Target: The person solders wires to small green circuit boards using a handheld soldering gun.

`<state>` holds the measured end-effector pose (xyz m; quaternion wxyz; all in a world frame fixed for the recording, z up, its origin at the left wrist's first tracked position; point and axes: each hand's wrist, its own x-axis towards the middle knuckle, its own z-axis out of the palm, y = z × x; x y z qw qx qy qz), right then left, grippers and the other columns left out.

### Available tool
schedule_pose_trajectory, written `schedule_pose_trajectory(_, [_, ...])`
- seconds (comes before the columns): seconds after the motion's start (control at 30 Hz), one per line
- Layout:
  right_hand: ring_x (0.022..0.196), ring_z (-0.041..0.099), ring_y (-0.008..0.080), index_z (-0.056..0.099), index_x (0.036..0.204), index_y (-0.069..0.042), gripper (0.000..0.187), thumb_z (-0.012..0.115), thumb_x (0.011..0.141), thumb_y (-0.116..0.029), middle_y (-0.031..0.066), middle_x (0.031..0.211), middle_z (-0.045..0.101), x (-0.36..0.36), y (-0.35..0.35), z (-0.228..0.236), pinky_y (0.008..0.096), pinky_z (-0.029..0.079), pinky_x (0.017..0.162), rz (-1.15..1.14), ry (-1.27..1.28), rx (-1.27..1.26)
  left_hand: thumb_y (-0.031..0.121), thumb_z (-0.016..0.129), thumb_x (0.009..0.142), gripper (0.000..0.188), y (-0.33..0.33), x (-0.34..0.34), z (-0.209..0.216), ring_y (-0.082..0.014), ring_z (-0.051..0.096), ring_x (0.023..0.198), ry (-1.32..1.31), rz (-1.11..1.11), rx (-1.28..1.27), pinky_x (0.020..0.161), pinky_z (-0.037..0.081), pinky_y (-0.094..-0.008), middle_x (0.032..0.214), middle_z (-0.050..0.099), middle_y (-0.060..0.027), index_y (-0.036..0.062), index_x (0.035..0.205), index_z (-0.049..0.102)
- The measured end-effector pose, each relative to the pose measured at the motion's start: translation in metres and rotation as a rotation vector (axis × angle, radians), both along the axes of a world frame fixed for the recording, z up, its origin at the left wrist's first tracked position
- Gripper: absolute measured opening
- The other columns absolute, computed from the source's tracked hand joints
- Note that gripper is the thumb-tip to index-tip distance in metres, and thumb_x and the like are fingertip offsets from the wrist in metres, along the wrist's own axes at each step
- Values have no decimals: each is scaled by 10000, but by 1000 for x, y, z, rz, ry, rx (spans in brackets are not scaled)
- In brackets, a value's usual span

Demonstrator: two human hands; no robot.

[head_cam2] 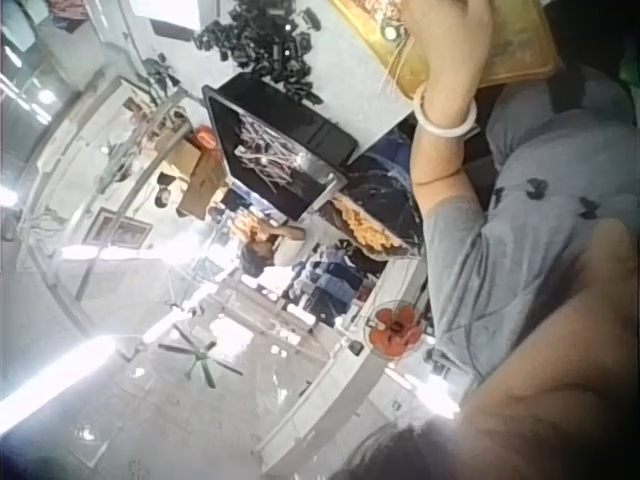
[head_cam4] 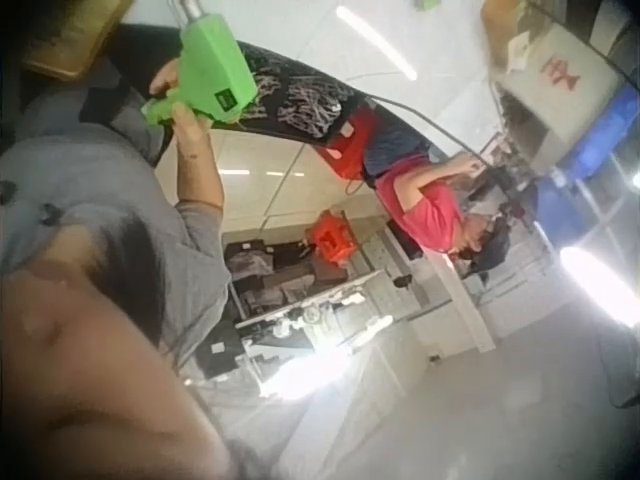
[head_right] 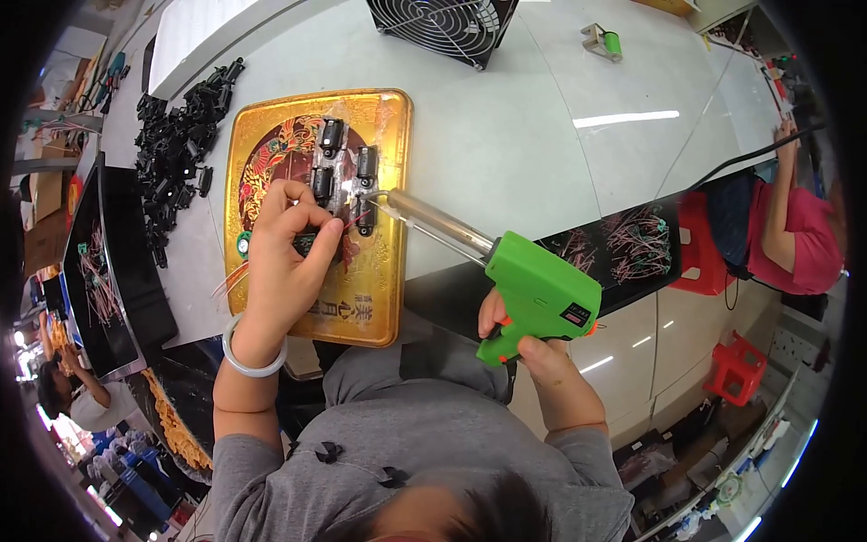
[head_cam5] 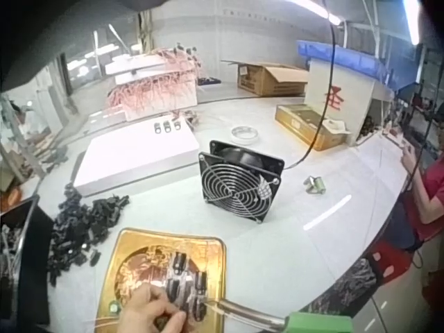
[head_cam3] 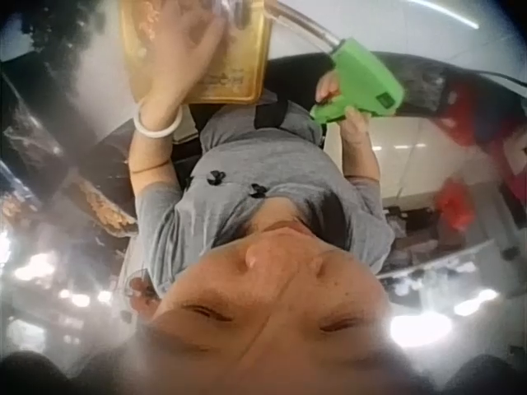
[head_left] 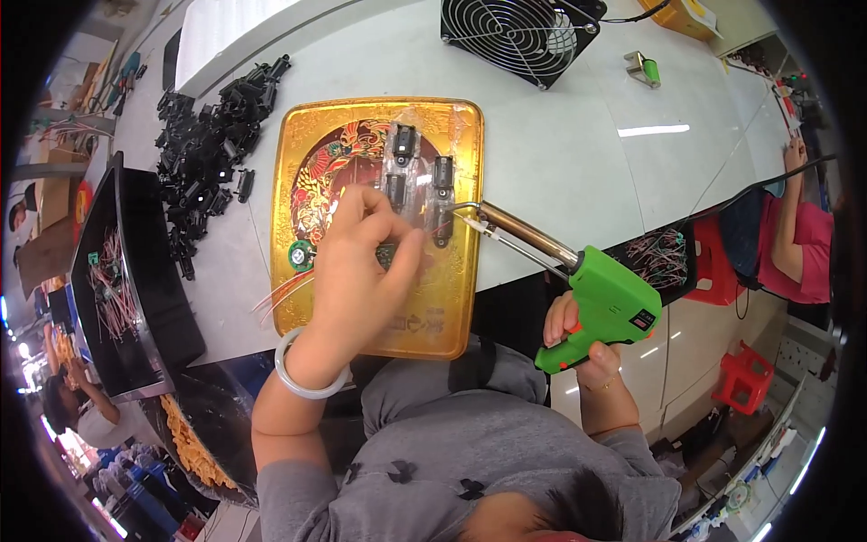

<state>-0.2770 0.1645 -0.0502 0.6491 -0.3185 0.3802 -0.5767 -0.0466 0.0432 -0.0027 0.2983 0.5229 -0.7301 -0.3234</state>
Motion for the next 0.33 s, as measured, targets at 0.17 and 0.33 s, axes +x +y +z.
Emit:
schedule_pose_trajectory(0.17, [625,455,158,485,798,-31,455,646,692,-443,83,700,457,-1,0,-3,248,413,536,15,-4,-1,54,628,703,85,0,0,-2,-227,513,677,-19,5,-58,598,417,-313,777,453,-89,-9,668,582])
schedule_pose_trajectory(0.33, [616,452,157,485,798,-32,475,654,685,-461,83,699,458,2,-1,1,247,412,525,0,-11,43,73,635,710,77,0,0,0,-227,526,686,-48,2,-29,607,430,-320,799,471,-91,11,684,598])
